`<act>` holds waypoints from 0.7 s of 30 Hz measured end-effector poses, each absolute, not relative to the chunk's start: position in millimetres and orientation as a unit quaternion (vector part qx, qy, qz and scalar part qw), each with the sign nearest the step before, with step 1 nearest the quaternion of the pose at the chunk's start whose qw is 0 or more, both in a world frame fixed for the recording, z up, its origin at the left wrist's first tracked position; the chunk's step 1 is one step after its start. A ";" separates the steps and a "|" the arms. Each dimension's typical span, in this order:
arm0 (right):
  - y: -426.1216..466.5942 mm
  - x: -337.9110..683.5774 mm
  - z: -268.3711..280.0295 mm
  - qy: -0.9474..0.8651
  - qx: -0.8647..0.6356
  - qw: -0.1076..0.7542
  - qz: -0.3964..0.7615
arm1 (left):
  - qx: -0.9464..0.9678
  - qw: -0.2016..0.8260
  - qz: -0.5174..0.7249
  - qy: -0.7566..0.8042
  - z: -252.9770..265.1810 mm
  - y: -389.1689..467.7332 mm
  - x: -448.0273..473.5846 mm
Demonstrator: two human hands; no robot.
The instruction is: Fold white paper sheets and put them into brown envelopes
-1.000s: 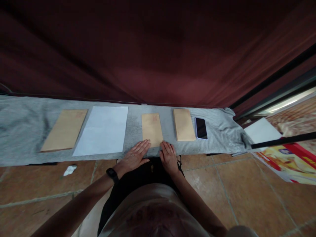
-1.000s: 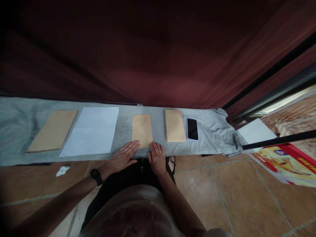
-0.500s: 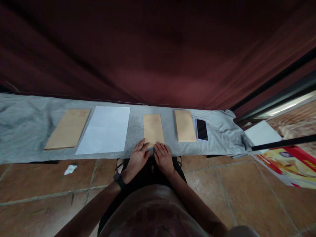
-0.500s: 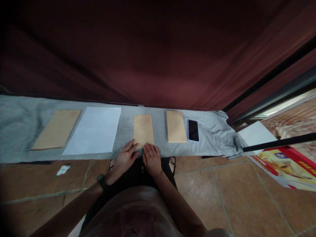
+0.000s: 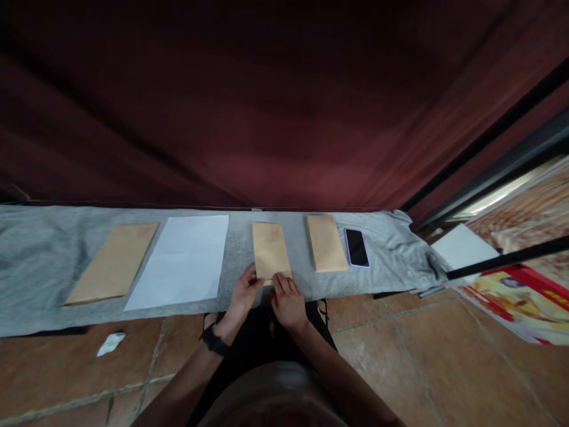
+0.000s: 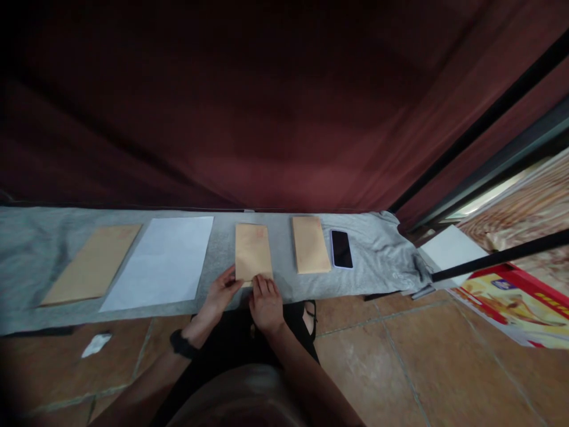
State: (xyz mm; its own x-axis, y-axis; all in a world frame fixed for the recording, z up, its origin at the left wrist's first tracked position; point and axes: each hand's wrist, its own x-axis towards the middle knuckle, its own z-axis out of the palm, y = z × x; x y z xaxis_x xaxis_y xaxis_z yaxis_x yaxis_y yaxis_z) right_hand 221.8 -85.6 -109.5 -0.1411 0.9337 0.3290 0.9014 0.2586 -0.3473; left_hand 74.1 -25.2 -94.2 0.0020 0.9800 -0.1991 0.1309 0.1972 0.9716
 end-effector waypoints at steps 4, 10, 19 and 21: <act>-73.6 228.1 -96.1 -0.705 -0.640 0.302 0.045 | 0.502 0.520 0.426 0.544 -67.5 -30.2 87.6; -61.9 247.8 -78.0 -0.499 -0.626 0.533 0.275 | 0.441 0.602 0.419 0.518 -52.2 -41.2 89.8; -82.8 229.7 -103.7 -0.151 -0.481 0.643 0.577 | 0.398 0.654 0.384 0.517 -81.7 -48.1 105.1; -85.4 235.4 -109.0 -0.181 -0.482 0.611 0.602 | 0.408 0.637 0.379 0.534 -85.6 -44.7 101.7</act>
State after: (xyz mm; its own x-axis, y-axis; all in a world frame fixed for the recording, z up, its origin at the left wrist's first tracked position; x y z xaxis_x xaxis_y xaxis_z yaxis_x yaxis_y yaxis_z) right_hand 235.4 -85.4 -109.0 0.2098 0.9091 -0.3598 -0.5612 -0.1894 -0.8057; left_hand 101.7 -44.7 -85.6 0.1427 0.9178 -0.3705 -0.0474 0.3803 0.9237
